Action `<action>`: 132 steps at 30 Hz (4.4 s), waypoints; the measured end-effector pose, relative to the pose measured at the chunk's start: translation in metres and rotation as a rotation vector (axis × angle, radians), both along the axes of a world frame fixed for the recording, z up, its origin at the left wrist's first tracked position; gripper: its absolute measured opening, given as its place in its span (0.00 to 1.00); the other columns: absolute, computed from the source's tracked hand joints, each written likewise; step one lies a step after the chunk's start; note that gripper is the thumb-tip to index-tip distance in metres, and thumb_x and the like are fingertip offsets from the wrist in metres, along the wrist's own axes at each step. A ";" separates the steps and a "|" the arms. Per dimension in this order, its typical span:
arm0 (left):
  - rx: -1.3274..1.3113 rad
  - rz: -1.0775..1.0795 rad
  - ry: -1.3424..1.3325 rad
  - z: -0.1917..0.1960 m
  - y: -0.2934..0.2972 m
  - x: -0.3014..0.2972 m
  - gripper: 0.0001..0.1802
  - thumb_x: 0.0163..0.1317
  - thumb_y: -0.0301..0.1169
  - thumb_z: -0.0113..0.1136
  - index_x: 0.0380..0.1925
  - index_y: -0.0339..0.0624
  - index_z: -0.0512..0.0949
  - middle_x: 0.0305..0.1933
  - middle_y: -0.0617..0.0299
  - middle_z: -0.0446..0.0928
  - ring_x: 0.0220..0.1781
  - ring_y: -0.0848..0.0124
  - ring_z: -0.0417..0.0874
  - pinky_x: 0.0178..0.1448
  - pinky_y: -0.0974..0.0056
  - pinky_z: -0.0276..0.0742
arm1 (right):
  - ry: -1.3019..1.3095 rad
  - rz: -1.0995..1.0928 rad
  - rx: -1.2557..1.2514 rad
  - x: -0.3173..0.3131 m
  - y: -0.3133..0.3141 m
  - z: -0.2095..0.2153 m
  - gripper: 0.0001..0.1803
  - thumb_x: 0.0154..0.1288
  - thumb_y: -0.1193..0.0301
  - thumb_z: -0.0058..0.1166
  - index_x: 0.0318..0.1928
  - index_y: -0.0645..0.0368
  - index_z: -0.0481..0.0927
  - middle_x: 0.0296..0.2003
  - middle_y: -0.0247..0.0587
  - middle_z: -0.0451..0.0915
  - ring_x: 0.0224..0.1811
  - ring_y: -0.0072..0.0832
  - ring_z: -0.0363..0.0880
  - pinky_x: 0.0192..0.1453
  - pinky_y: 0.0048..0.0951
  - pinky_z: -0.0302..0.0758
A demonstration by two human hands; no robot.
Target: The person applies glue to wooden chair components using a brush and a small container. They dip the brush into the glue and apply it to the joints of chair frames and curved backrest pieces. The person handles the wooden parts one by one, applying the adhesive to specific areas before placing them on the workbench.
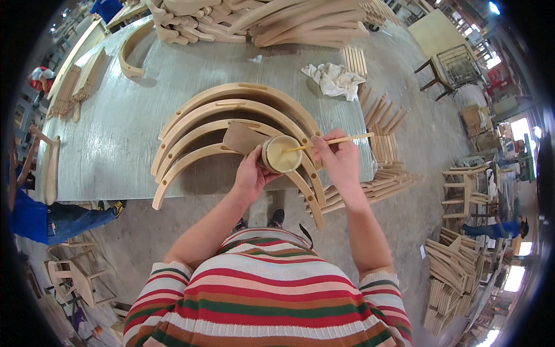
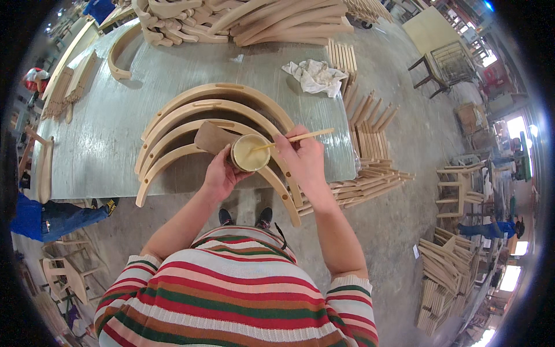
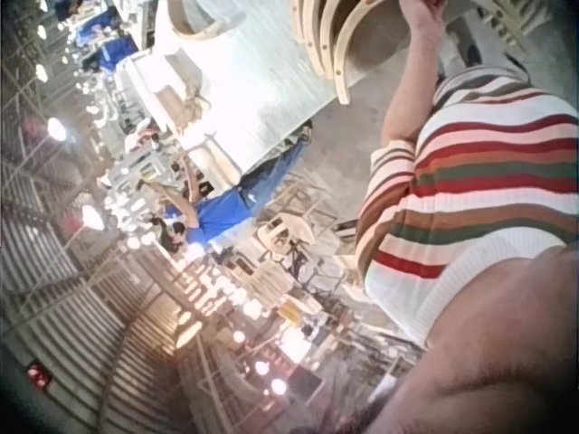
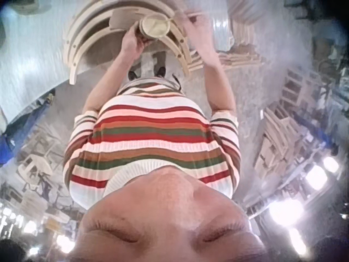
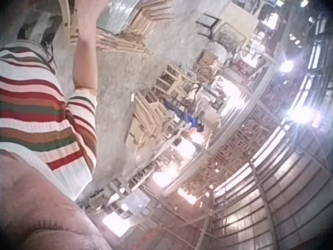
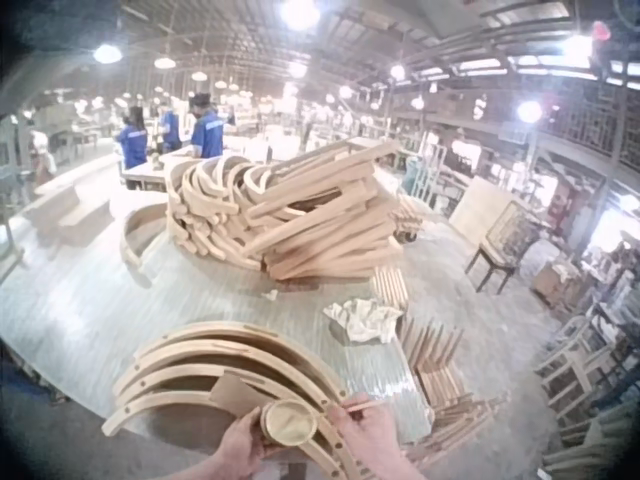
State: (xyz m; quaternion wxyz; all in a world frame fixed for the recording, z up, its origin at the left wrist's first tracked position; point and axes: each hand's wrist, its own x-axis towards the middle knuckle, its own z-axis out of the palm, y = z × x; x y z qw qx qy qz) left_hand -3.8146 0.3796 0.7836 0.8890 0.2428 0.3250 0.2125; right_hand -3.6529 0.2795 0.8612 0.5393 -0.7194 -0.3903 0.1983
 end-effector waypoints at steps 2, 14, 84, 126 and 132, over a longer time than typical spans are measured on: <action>-0.002 0.004 0.000 0.001 -0.001 0.001 0.22 0.70 0.43 0.33 0.55 0.43 0.65 0.52 0.56 0.74 0.51 0.62 0.78 0.55 0.53 0.75 | 0.260 -0.002 0.085 0.008 -0.001 -0.008 0.07 0.61 0.72 0.55 0.30 0.61 0.74 0.21 0.36 0.77 0.22 0.18 0.75 0.28 0.20 0.74; -0.032 0.165 -0.018 -0.004 0.008 0.026 0.21 0.69 0.44 0.38 0.52 0.43 0.68 0.47 0.58 0.76 0.45 0.63 0.81 0.50 0.54 0.78 | 1.101 -0.175 0.283 0.032 -0.007 -0.066 0.08 0.63 0.68 0.55 0.30 0.54 0.70 0.24 0.35 0.77 0.19 0.21 0.75 0.28 0.27 0.79; 0.044 0.074 0.003 0.000 0.101 -0.100 0.22 0.70 0.44 0.33 0.54 0.43 0.66 0.51 0.57 0.75 0.48 0.62 0.79 0.52 0.55 0.77 | 0.264 0.022 0.056 -0.092 0.103 -0.006 0.11 0.64 0.68 0.53 0.30 0.64 0.73 0.22 0.40 0.79 0.22 0.19 0.76 0.28 0.19 0.73; -0.078 0.114 0.013 -0.024 0.151 -0.161 0.21 0.69 0.45 0.36 0.54 0.45 0.66 0.53 0.56 0.73 0.52 0.62 0.77 0.56 0.52 0.74 | 0.252 -0.334 0.081 -0.124 0.068 -0.087 0.12 0.62 0.69 0.56 0.27 0.64 0.73 0.21 0.39 0.77 0.21 0.22 0.76 0.29 0.21 0.74; -0.077 0.120 -0.017 -0.023 0.154 -0.163 0.22 0.70 0.44 0.35 0.55 0.44 0.65 0.54 0.56 0.72 0.51 0.61 0.78 0.54 0.52 0.76 | 0.054 -0.251 0.067 -0.133 0.059 -0.085 0.07 0.61 0.73 0.54 0.29 0.63 0.74 0.24 0.38 0.78 0.25 0.23 0.76 0.31 0.22 0.72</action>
